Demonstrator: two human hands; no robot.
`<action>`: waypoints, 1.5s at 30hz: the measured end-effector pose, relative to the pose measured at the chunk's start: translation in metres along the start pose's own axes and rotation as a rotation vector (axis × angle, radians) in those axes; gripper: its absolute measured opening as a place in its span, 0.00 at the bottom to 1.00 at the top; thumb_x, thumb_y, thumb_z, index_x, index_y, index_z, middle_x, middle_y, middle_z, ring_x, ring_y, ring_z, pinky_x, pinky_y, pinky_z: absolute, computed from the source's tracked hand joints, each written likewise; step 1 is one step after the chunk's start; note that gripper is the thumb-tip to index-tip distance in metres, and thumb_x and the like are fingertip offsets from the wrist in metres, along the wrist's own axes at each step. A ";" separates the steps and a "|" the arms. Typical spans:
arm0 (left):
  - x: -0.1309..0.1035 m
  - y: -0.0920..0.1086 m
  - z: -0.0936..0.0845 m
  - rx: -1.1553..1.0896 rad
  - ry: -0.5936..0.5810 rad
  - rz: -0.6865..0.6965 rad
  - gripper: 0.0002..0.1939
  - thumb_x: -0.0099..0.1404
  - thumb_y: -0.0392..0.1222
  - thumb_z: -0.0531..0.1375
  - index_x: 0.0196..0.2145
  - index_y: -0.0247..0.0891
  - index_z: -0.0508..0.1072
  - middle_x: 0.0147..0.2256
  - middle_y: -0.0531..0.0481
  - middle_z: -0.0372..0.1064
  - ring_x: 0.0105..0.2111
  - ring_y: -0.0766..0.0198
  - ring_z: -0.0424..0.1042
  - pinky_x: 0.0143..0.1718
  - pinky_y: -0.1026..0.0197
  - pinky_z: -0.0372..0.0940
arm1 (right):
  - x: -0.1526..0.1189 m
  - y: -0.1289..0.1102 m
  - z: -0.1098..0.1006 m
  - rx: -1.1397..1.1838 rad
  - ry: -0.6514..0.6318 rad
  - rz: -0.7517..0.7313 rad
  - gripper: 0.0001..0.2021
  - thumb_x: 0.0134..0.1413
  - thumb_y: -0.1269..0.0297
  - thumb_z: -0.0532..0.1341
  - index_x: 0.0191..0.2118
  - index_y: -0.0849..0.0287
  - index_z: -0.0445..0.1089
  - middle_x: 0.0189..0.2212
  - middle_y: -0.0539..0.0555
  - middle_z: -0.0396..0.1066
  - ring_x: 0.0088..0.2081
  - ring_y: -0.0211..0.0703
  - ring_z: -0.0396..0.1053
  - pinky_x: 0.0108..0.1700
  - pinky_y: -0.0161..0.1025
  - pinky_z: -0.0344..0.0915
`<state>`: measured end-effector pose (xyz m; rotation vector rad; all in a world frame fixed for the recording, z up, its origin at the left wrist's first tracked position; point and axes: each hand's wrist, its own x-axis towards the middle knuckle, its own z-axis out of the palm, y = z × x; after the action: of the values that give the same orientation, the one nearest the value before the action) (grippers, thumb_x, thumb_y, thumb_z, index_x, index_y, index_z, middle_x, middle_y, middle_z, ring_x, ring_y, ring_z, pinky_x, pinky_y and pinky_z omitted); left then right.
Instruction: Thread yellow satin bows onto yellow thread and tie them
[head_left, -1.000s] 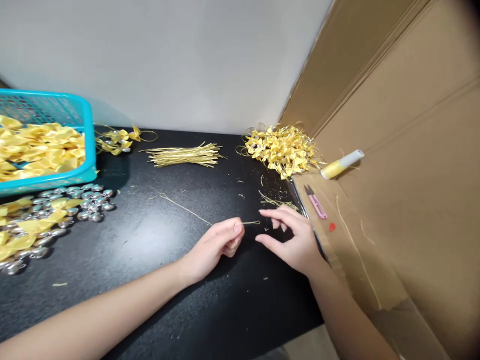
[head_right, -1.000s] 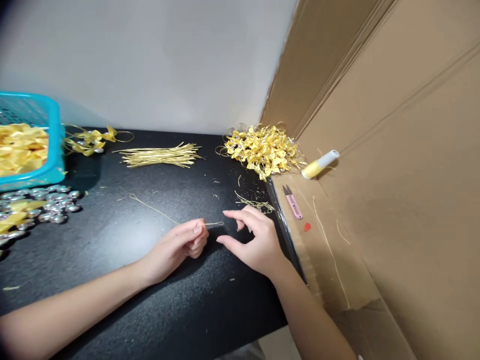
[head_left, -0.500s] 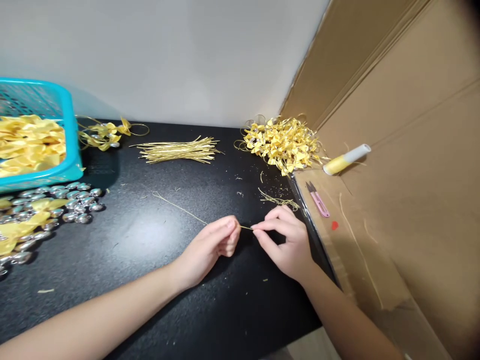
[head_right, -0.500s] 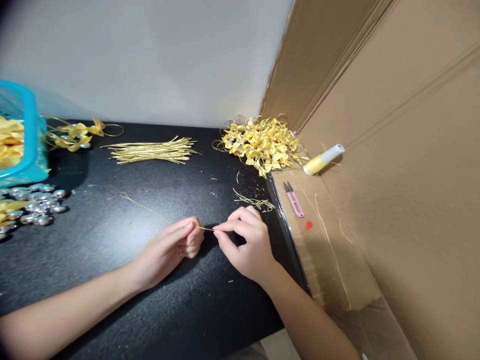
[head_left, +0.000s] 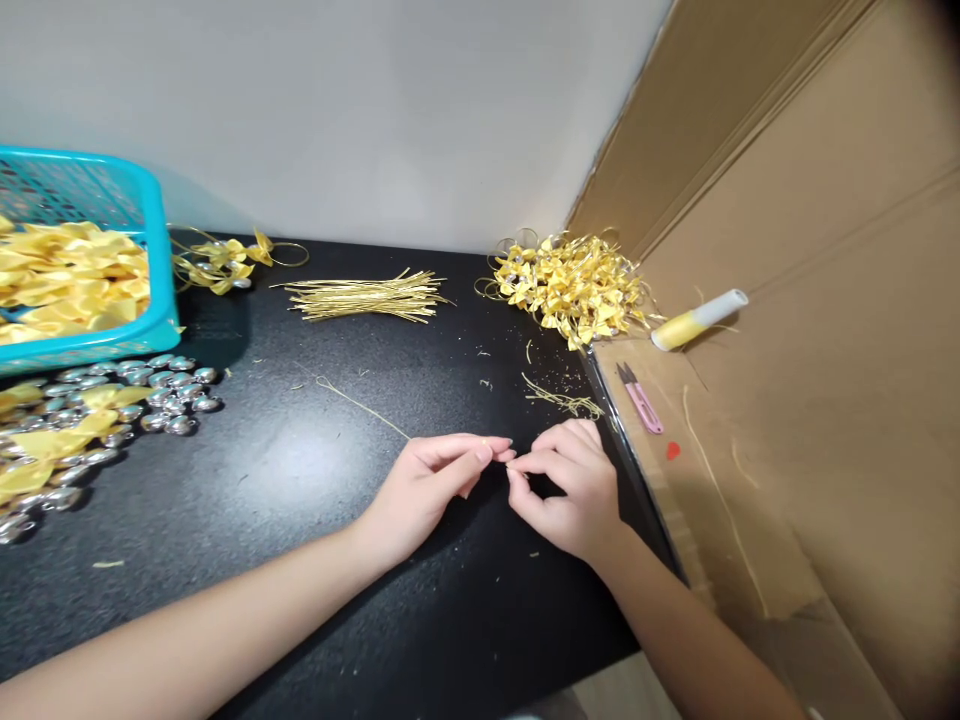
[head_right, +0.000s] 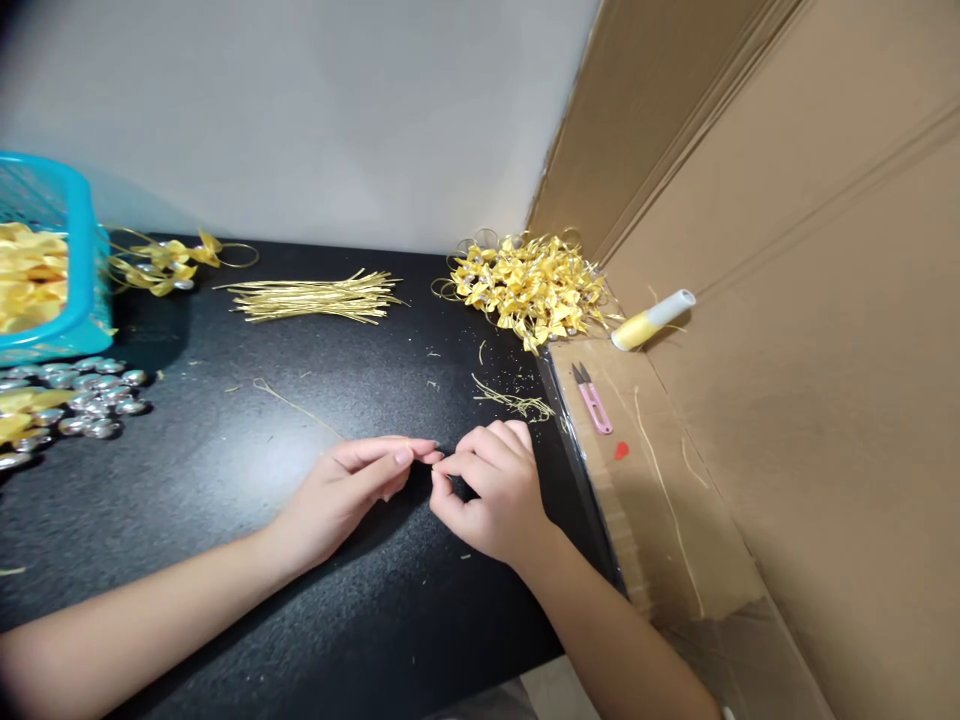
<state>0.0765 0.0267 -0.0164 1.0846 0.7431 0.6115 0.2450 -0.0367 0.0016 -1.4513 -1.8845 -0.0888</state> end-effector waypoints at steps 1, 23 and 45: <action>-0.002 0.000 0.001 0.059 -0.004 0.034 0.11 0.63 0.47 0.63 0.38 0.40 0.82 0.33 0.46 0.77 0.23 0.69 0.57 0.26 0.64 0.56 | 0.000 0.000 0.000 0.007 -0.027 -0.022 0.07 0.50 0.74 0.60 0.24 0.57 0.67 0.21 0.48 0.65 0.27 0.36 0.62 0.36 0.40 0.55; -0.006 0.002 0.003 0.523 -0.171 0.305 0.14 0.70 0.41 0.55 0.28 0.35 0.73 0.27 0.51 0.66 0.28 0.67 0.65 0.32 0.65 0.59 | 0.001 0.006 -0.002 0.303 -0.161 0.154 0.01 0.56 0.69 0.60 0.34 0.58 0.68 0.30 0.51 0.67 0.35 0.40 0.66 0.41 0.42 0.59; -0.004 0.001 0.004 0.122 -0.054 0.010 0.10 0.64 0.43 0.61 0.31 0.32 0.76 0.24 0.51 0.73 0.25 0.69 0.69 0.29 0.68 0.64 | 0.004 0.012 -0.008 0.432 -0.376 0.133 0.07 0.58 0.69 0.62 0.31 0.57 0.63 0.32 0.49 0.66 0.38 0.39 0.63 0.44 0.41 0.56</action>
<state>0.0771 0.0217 -0.0138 1.2133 0.7360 0.5491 0.2592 -0.0328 0.0046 -1.3453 -1.9314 0.6568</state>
